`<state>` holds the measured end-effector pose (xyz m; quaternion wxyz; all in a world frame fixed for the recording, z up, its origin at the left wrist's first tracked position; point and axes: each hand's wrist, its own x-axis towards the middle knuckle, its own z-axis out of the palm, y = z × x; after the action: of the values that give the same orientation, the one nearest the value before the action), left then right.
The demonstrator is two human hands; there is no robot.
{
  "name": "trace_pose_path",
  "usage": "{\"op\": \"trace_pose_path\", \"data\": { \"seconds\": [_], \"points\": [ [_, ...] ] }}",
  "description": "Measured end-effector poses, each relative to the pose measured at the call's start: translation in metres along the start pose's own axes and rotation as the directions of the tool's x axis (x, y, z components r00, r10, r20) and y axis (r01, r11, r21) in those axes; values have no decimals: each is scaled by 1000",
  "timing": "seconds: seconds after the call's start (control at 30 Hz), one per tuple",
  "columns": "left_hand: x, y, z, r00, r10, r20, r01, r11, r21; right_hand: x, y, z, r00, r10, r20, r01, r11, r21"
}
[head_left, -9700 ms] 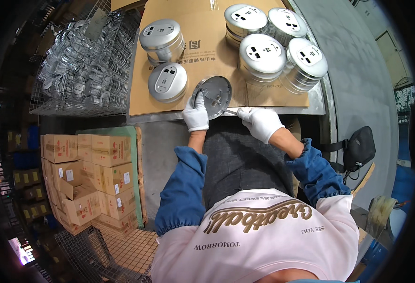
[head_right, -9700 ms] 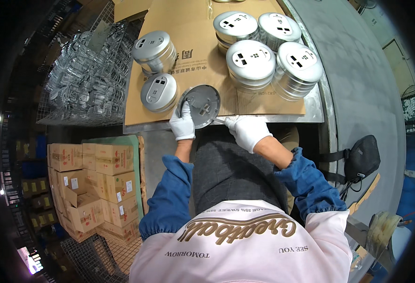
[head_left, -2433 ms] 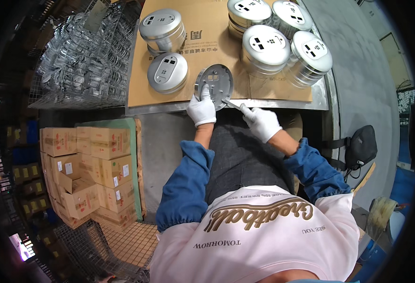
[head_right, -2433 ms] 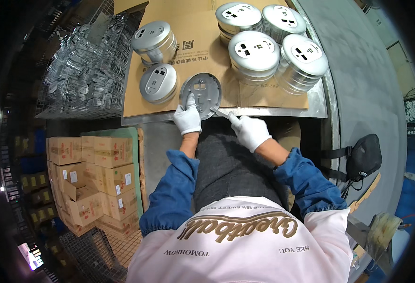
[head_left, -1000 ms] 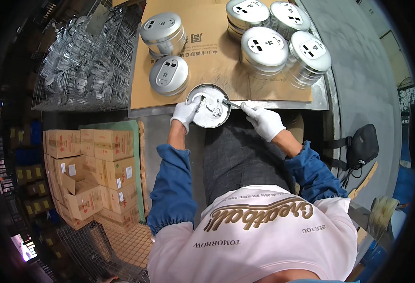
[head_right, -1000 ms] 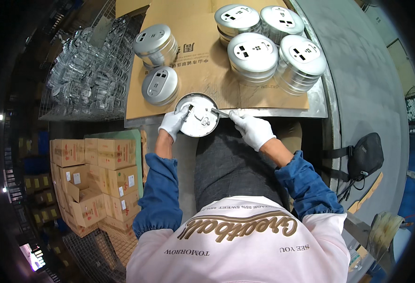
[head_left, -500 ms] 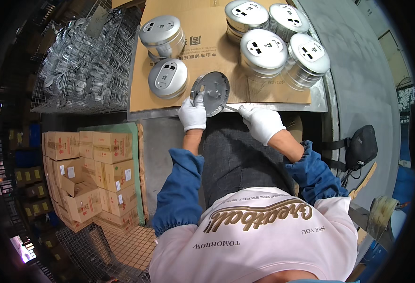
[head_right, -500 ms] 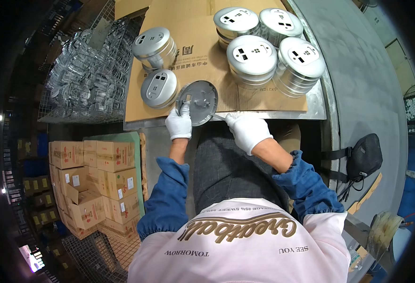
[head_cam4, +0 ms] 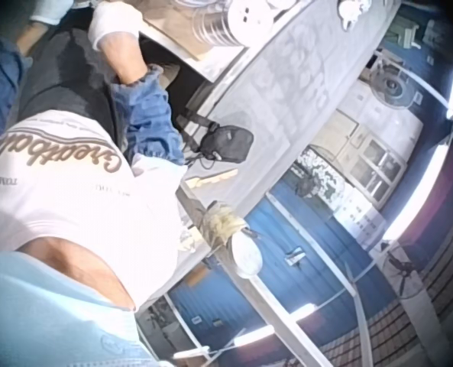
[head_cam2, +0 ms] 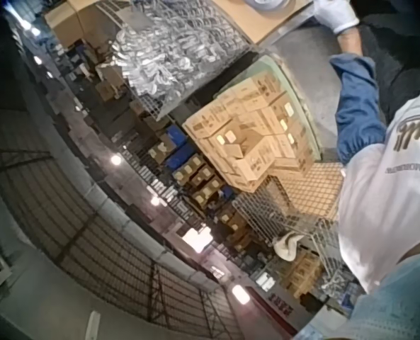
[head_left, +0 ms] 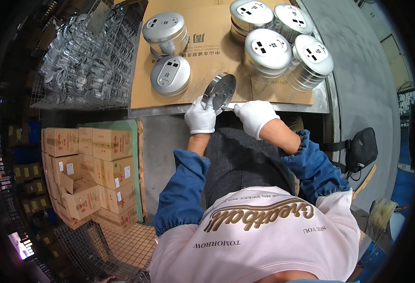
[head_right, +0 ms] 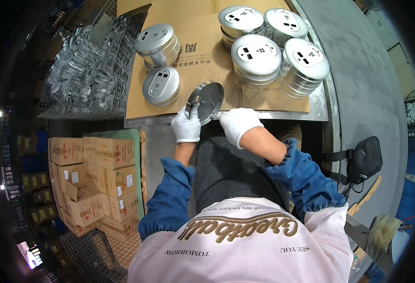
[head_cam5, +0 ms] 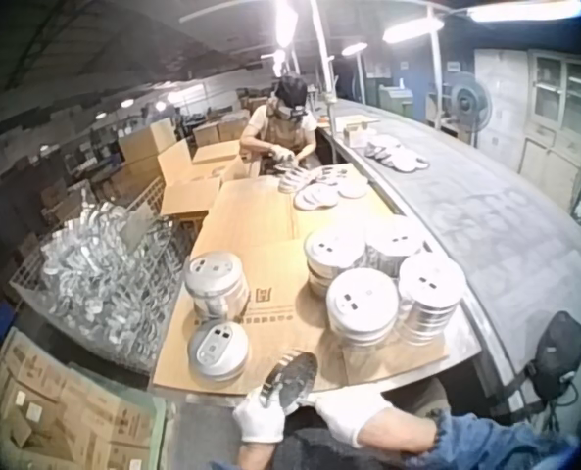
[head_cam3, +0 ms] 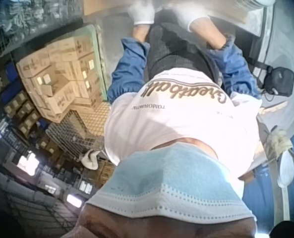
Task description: The person deburrs circular metal casings using a handheld scraper tool, scraping around the inner and outer edges of each component before setting it on the table.
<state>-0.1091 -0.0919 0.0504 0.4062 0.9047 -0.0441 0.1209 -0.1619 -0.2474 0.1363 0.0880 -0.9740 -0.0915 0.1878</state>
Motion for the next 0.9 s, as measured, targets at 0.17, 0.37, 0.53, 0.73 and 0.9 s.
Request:
{"op": "trace_pose_path", "data": {
  "seconds": [0.17,0.37,0.53,0.73,0.9],
  "points": [
    [-5,-3,4,993,89,-82,-93,995,-47,10,-15,-26,999,-45,17,45,998,-50],
    [-2,-8,8,992,-80,-100,68,991,-111,-1,-14,8,997,-22,-71,20,999,-33],
    [-3,-14,9,970,-202,-135,171,963,-210,-19,-9,74,969,54,-240,-52,999,14],
    [-9,-23,16,954,-241,-180,192,948,-254,-20,8,64,976,70,-206,-62,997,42],
    [-9,-19,14,972,-171,-161,146,977,-156,-18,20,34,972,-44,-232,41,999,-16]
  ]
}}
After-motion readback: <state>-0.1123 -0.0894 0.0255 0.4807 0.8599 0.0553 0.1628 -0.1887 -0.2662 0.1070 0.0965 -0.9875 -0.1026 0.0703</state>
